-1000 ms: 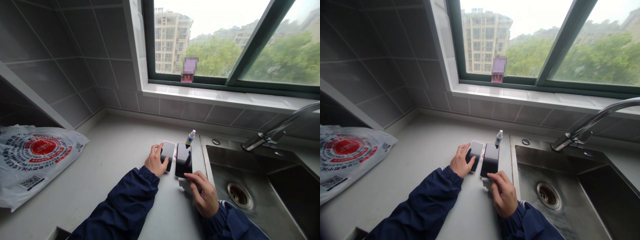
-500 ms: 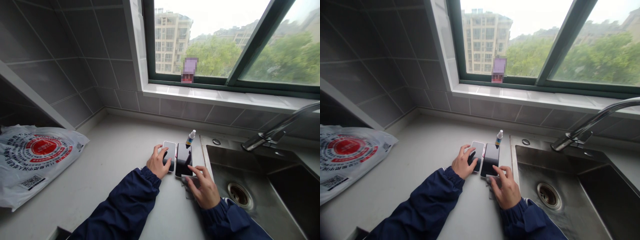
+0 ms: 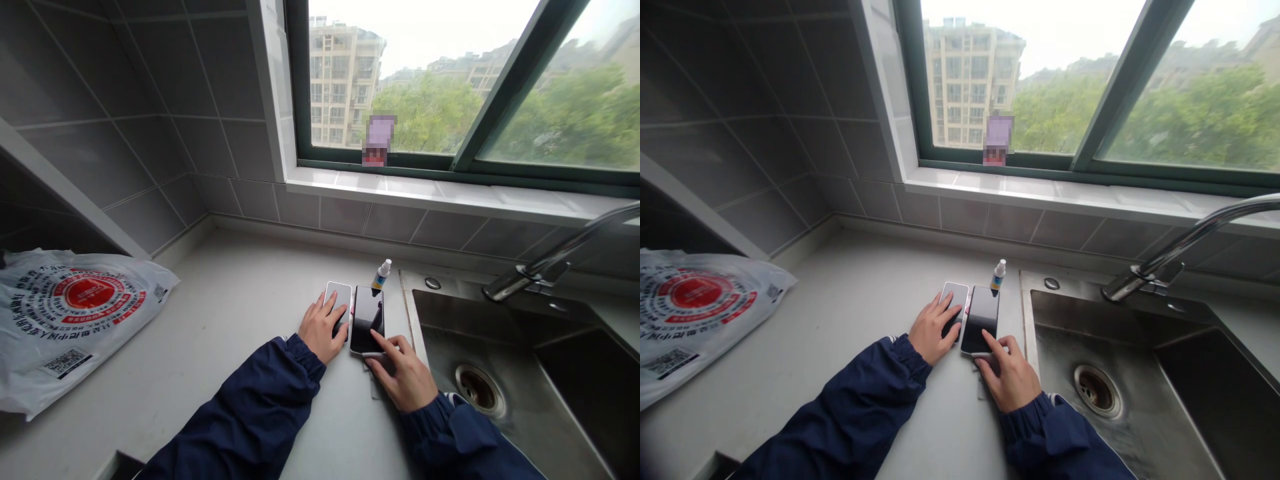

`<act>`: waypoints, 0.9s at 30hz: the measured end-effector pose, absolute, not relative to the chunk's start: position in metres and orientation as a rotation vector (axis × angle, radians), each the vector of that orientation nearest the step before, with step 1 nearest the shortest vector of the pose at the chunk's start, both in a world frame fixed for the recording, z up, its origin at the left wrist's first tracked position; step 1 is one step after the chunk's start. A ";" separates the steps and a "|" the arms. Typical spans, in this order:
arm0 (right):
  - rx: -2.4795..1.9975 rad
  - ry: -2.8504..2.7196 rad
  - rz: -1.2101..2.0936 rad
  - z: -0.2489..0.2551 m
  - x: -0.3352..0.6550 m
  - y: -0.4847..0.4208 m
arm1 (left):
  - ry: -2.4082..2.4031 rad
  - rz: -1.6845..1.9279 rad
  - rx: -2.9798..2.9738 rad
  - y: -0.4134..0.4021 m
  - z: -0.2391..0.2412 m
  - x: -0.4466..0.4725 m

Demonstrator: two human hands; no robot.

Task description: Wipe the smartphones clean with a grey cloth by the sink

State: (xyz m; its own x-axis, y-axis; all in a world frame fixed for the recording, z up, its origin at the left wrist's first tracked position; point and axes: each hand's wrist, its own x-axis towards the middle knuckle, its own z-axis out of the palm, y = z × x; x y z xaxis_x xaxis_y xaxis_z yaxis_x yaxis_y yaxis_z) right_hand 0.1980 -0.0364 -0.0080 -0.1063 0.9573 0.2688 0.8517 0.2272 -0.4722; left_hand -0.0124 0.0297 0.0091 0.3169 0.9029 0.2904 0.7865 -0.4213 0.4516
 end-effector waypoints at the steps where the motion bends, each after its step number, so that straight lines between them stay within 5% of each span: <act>1: -1.653 -1.988 0.282 -0.008 0.198 -0.036 | 1.554 0.740 2.349 0.028 0.009 -0.011; 27: -1.699 -1.589 0.618 -0.008 0.203 -0.028 | 1.571 0.677 2.311 0.014 0.012 -0.003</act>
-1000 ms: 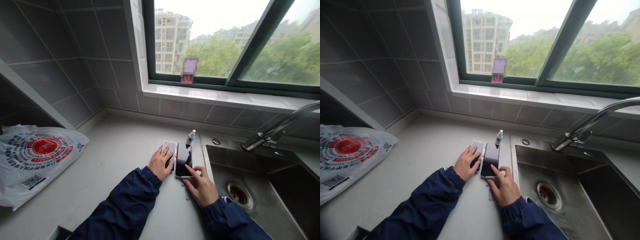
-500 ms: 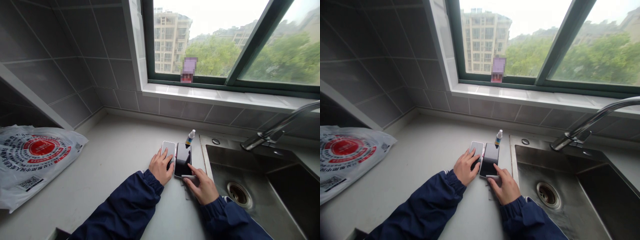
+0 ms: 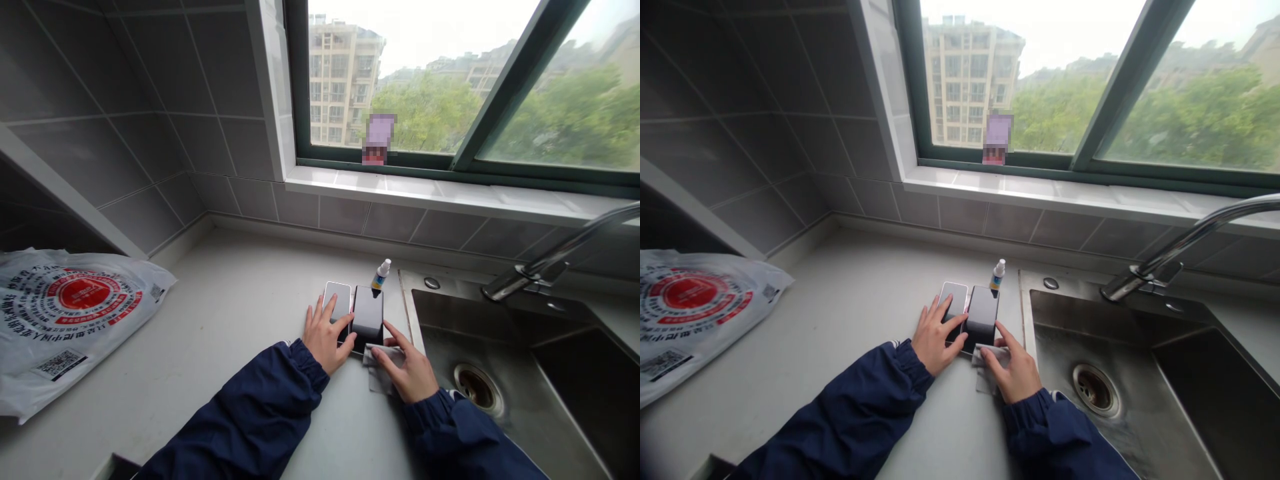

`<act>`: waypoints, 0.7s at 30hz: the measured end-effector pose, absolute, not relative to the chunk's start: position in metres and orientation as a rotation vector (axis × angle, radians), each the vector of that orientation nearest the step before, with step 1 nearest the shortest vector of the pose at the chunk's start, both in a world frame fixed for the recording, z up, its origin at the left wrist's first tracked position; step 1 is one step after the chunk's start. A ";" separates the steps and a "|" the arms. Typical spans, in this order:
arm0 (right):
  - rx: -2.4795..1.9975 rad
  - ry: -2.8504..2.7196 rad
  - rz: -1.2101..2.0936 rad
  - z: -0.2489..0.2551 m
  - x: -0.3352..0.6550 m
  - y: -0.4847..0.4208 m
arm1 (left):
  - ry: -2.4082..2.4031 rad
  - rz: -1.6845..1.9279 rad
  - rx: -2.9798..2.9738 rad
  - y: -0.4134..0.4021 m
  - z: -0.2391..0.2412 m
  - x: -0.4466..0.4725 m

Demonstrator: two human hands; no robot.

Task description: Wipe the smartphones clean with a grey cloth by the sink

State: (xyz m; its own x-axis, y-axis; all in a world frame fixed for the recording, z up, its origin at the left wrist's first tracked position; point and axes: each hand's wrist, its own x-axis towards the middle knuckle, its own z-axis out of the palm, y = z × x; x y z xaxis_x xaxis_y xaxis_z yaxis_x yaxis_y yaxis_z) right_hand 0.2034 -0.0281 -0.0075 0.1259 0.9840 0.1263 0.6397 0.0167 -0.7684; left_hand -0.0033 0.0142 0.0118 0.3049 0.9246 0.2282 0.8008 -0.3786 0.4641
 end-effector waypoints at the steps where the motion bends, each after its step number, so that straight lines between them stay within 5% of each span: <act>1: -1.687 -1.570 0.647 -0.009 0.204 -0.027 | 1.572 0.678 2.310 0.014 0.012 -0.003; 21: -1.476 -1.408 0.980 -0.005 0.198 -0.023 | 1.566 0.705 2.296 0.014 0.009 -0.003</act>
